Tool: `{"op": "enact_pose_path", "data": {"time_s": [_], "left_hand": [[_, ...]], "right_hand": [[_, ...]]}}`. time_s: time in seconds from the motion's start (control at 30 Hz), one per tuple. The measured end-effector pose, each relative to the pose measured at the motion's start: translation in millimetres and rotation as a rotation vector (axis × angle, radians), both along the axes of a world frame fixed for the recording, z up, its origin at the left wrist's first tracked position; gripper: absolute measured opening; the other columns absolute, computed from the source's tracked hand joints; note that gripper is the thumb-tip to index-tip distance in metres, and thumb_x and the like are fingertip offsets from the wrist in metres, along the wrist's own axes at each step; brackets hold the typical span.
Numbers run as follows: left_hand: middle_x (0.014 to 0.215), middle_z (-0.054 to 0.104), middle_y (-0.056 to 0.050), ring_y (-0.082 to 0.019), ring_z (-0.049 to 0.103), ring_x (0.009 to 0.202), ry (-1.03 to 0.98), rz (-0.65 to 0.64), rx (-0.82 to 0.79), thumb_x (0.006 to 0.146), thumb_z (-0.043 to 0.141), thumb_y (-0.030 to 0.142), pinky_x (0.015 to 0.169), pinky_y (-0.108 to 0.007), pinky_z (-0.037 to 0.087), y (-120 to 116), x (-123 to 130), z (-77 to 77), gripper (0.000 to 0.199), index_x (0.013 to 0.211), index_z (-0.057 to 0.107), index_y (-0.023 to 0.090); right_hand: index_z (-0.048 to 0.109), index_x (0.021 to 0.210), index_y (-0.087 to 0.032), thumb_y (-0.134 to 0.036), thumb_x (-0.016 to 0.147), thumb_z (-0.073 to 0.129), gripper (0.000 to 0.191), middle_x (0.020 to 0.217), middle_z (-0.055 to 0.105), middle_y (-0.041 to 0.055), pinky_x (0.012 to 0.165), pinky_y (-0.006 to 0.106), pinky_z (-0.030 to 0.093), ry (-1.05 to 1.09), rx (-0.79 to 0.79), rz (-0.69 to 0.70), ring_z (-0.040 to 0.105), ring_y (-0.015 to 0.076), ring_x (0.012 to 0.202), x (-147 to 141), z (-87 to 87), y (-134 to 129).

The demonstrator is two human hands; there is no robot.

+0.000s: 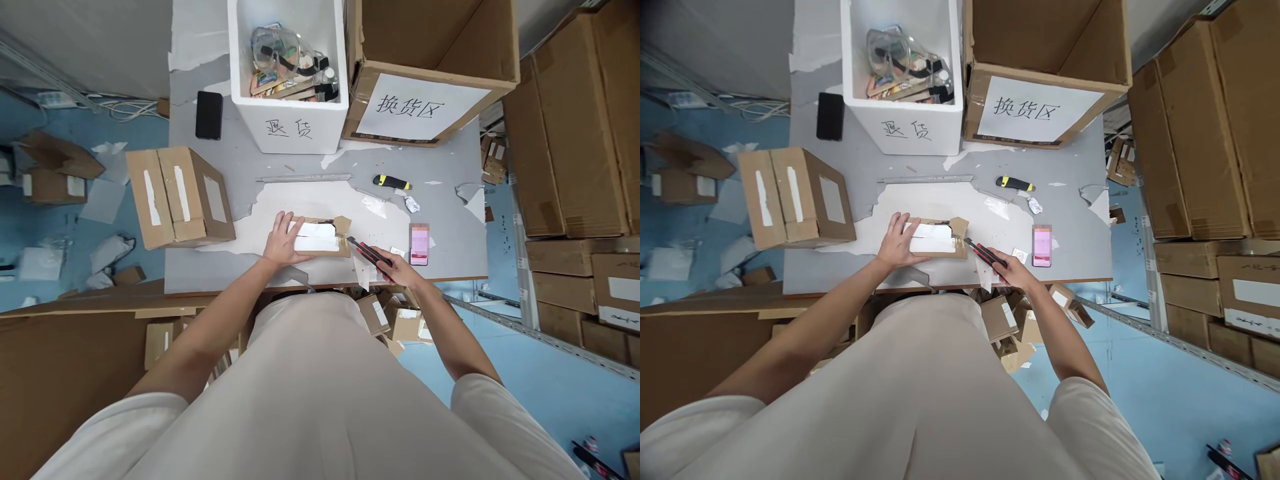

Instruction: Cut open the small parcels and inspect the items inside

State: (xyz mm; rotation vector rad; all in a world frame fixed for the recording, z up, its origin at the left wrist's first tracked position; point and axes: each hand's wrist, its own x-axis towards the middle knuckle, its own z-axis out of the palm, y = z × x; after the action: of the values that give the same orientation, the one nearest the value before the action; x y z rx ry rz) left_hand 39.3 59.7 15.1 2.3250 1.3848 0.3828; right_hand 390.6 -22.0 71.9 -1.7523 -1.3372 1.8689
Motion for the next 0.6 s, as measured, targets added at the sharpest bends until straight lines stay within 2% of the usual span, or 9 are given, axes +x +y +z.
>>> {"op": "enact_pose_path", "data": {"time_s": [0.13,0.23,0.43,0.6], "left_hand": [[0.143,0.032,-0.023,-0.047,0.021,0.136,0.018,0.011,-0.013,0.054,0.071,0.07,0.101,-0.061,0.035,-1.6,1.8,3.4,0.109,0.142,0.035,0.018],[0.142,0.033,-0.023,-0.047,0.022,0.136,-0.008,0.002,0.004,0.053,0.072,0.07,0.104,-0.062,0.032,-0.7,0.7,1.3,0.108,0.141,0.036,0.017],[0.14,0.034,-0.024,-0.047,0.022,0.135,-0.053,-0.027,0.035,0.052,0.074,0.068,0.108,-0.062,0.026,1.1,-1.4,-4.2,0.108,0.139,0.04,0.014],[0.142,0.033,-0.024,-0.047,0.02,0.137,-0.055,0.001,0.021,0.052,0.073,0.069,0.109,-0.061,0.025,-0.8,-0.7,-4.7,0.109,0.14,0.038,0.014]], "right_hand": [[0.034,0.147,-0.025,-0.047,0.085,0.056,0.069,0.062,0.05,-0.0051,0.034,0.018,0.032,0.117,-0.027,-0.052,0.039,0.0061,0.04,0.0,-1.0,-22.6],[0.034,0.147,-0.023,-0.049,0.084,0.056,0.072,0.064,0.053,-0.0044,0.034,0.018,0.031,0.156,-0.052,-0.075,0.039,0.0057,0.039,-3.2,-4.7,-35.2],[0.034,0.146,-0.023,-0.051,0.083,0.059,0.073,0.066,0.055,-0.0035,0.034,0.018,0.031,0.247,-0.098,-0.207,0.041,0.0063,0.041,-16.4,-13.0,-44.0],[0.035,0.146,-0.022,-0.051,0.08,0.062,0.076,0.068,0.055,-0.0029,0.034,0.019,0.03,0.244,-0.148,-0.234,0.041,0.0058,0.041,-3.9,-13.1,-64.3]]}}
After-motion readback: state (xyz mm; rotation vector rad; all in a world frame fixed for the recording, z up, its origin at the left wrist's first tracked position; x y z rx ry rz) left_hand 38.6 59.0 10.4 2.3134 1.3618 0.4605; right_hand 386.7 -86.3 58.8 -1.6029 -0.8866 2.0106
